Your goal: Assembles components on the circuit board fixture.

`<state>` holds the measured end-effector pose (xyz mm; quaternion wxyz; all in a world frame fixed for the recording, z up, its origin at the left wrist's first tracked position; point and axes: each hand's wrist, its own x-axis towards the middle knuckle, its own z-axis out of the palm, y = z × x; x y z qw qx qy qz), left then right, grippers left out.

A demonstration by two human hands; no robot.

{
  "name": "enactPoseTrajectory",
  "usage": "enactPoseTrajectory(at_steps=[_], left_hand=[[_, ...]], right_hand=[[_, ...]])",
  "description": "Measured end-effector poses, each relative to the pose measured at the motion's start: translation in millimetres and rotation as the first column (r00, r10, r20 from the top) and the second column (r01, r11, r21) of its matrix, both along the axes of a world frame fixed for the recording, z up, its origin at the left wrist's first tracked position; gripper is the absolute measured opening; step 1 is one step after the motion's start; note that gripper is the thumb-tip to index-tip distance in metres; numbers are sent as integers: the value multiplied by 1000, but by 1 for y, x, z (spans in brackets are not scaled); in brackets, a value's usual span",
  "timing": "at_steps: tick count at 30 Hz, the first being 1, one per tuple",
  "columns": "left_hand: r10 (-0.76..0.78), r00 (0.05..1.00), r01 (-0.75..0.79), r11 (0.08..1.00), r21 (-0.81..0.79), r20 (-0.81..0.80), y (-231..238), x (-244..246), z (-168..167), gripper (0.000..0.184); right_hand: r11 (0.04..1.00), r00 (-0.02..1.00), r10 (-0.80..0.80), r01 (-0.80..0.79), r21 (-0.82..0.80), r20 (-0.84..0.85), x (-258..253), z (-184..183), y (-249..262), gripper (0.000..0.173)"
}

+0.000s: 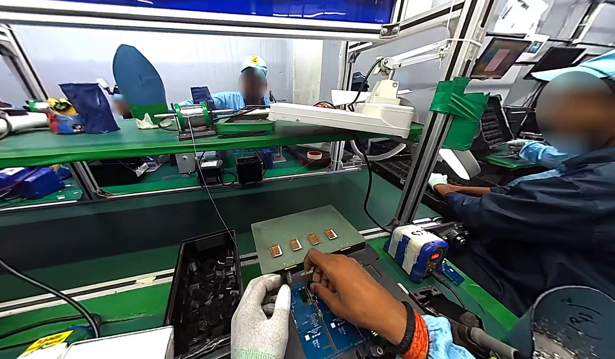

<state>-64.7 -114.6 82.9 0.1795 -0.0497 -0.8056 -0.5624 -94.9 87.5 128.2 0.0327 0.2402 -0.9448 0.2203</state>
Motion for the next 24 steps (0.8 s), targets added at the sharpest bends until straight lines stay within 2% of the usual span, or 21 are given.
enactPoseTrajectory(at_steps=[4,10,16,24], left_hand=[[6,1000,-5,1000,-12,31,0,-1,0,20],[7,999,-6,1000,-21,33,0,-2,-1,21],[6,1000,-6,1000,-22,18,0,-4,-4,21],[2,999,0,1000,-31,44,-1,-6,-7,21]], right_hand=[[999,999,29,-27,-41,37,-2,1,4,33],[990,999,24,-18,-139,36,-1,0,7,21],[999,999,-28,29,-40,20,2,0,4,28],[991,989,-120,124,46,-90,4,-6,-4,21]])
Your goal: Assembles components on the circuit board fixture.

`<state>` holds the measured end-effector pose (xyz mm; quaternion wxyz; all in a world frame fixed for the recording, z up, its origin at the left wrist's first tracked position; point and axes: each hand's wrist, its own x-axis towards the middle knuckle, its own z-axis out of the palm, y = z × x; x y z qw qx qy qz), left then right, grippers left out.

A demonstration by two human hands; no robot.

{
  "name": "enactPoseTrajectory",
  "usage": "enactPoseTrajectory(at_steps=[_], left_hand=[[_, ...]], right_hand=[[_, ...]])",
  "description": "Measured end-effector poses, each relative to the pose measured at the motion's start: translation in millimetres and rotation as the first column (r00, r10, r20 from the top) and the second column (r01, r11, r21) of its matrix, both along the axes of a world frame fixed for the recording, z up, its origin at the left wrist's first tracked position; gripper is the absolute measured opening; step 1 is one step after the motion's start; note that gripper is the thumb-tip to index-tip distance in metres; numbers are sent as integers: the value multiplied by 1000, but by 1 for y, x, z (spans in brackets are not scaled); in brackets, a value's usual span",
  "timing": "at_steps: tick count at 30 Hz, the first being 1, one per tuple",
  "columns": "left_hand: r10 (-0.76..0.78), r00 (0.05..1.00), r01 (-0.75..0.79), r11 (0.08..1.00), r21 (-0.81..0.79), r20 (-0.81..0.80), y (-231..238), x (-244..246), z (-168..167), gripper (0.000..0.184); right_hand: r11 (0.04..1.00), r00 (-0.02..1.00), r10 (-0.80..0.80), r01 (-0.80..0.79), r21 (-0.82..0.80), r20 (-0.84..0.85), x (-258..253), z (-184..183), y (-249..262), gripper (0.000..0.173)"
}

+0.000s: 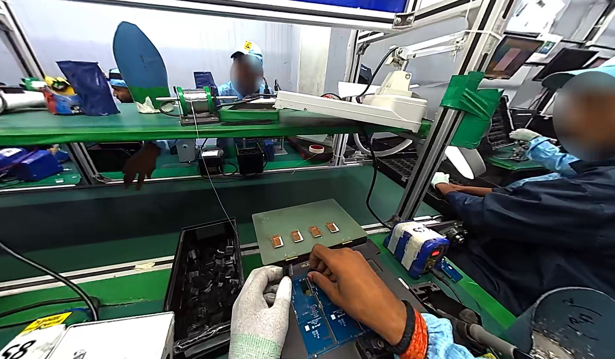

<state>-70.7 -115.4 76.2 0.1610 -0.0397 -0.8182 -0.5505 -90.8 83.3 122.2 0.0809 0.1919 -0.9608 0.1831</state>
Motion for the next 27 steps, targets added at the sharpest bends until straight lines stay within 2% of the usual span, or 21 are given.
enactPoseTrajectory(at_steps=[7,15,19,22,24,27], left_hand=[[-1,1000,1,1000,-9,-3,0,1,1,21],[-2,1000,2,1000,-25,11,0,-2,-1,20],[-8,1000,8,999,-31,8,-1,-2,-1,20],[-9,1000,9,999,-32,13,-1,-2,-2,20],[-14,1000,14,1000,-20,11,-1,-2,-1,20],[-22,1000,22,1000,4,-1,-1,-1,0,20]], right_hand=[[1000,998,-17,17,-12,-64,-3,-8,-1,23],[1000,999,-20,20,-3,-33,-2,-5,-1,22],[1000,1000,24,-24,-3,9,1,1,1,41],[997,999,43,-43,58,12,3,7,4,50],[994,999,46,-46,103,-2,6,12,4,47],[990,983,136,-140,-19,-127,4,10,1,33]])
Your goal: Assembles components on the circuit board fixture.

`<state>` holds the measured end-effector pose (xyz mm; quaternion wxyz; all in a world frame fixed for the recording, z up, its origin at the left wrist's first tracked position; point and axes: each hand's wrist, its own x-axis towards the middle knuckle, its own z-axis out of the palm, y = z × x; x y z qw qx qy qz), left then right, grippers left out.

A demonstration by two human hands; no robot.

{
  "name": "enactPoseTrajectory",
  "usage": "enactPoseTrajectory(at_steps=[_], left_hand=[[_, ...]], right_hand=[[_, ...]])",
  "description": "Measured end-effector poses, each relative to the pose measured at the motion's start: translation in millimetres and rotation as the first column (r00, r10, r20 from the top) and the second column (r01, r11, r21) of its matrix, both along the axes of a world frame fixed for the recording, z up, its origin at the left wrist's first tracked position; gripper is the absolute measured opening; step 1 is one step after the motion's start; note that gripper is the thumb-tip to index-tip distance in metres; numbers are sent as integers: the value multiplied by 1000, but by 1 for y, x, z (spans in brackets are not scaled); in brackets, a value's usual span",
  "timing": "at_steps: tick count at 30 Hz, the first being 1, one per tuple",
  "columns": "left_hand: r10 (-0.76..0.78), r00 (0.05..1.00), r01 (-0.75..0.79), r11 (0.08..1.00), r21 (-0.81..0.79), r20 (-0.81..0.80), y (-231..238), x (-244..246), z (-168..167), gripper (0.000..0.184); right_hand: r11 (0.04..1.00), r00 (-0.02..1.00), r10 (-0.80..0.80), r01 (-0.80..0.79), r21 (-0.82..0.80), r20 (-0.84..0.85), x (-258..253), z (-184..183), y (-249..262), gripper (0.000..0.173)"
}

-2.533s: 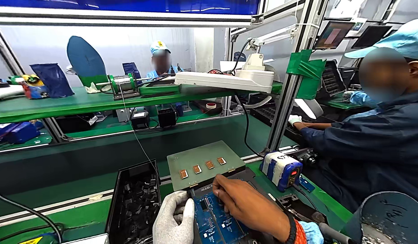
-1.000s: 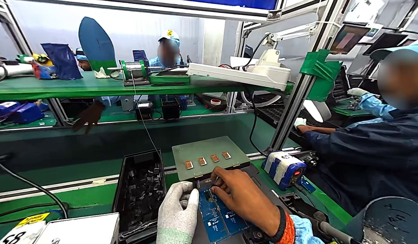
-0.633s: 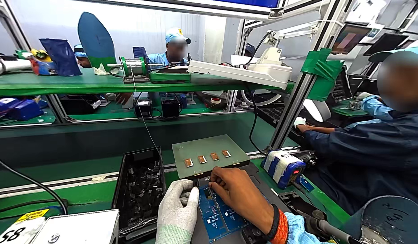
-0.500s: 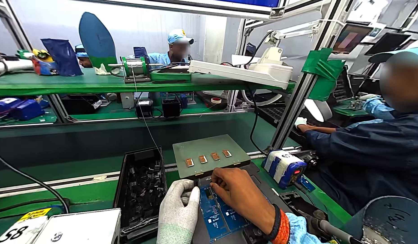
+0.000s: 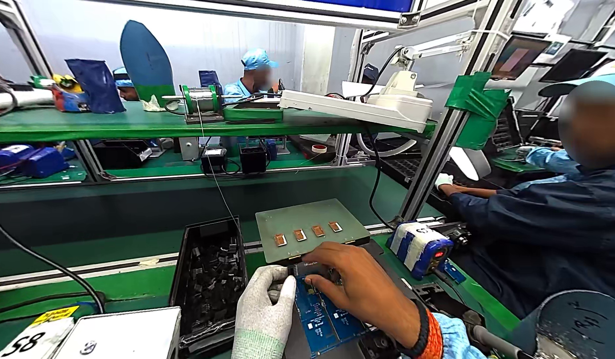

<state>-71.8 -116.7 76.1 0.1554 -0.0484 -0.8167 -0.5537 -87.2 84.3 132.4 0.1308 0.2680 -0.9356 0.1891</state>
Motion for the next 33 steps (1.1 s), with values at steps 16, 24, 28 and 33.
enactPoseTrajectory(at_steps=[16,24,28,33], left_hand=[[154,982,-147,987,70,-109,-3,-2,-1,19],[333,913,-318,943,99,-237,-14,0,6,16],[346,910,-336,938,86,-227,-17,-7,-1,17],[360,898,-352,933,77,-252,-19,-10,-4,17]], right_hand=[[961,959,266,-255,-110,101,-18,3,-24,16],[974,947,224,-209,-84,231,-19,-4,-23,23],[979,960,203,-200,-32,195,-18,-7,-24,21],[980,961,196,-197,-17,194,-17,-7,-23,21]])
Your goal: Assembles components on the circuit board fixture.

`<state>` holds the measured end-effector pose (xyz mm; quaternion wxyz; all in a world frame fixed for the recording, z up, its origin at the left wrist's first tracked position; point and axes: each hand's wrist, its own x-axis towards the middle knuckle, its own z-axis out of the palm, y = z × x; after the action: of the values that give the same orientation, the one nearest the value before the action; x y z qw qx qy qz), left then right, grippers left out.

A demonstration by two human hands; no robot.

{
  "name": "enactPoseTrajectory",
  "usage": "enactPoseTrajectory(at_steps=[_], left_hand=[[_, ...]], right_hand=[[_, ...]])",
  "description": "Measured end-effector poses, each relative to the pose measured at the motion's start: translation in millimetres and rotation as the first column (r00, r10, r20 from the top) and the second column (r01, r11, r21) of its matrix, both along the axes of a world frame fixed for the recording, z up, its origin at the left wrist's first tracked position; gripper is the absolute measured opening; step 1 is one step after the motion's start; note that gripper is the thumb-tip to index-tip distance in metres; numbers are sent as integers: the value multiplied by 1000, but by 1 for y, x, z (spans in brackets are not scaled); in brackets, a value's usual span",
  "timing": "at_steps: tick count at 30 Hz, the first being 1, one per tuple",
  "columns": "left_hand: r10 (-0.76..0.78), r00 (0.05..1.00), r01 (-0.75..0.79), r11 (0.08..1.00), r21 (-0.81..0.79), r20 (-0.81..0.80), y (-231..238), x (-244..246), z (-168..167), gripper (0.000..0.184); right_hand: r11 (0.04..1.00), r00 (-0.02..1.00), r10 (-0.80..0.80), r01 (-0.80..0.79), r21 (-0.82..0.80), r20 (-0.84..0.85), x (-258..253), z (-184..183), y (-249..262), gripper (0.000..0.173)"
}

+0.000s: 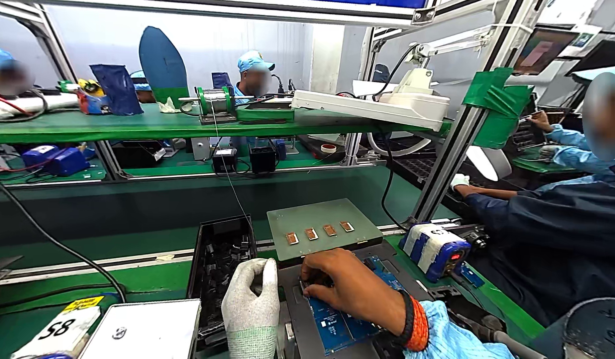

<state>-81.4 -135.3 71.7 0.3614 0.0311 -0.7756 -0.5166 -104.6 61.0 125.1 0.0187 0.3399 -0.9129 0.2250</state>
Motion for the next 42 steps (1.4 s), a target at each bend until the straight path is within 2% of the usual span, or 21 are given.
enactPoseTrajectory(at_steps=[11,18,21,25,29,31,34,38,42], left_hand=[[74,997,-73,994,-80,9,-4,-2,-1,21],[60,998,-58,960,-275,-1,-3,-12,-11,30],[16,999,-1,950,-313,45,-2,-15,-17,34],[-41,993,66,967,-244,107,-3,-24,-23,38],[-44,968,113,955,-274,249,-6,-38,-20,47],[-97,930,193,950,-246,353,-8,-43,-15,50],[-204,878,288,948,-136,434,-11,-48,-9,50],[-292,862,330,944,-22,415,-13,-46,-3,43],[-339,865,366,931,-3,370,-14,-41,5,41]], right_hand=[[999,999,8,-7,-40,38,-1,1,5,22],[1000,998,17,-17,-7,53,1,4,6,21],[1000,999,16,-16,15,49,2,5,4,21],[998,999,48,-48,47,18,5,6,2,20],[996,996,83,-82,32,-42,10,11,5,25],[998,994,28,-33,-45,-106,16,12,11,28],[963,967,-117,54,-264,-228,28,11,27,27],[885,921,-281,141,-443,-269,47,7,54,25],[838,860,-427,260,-480,-279,60,0,80,28]])
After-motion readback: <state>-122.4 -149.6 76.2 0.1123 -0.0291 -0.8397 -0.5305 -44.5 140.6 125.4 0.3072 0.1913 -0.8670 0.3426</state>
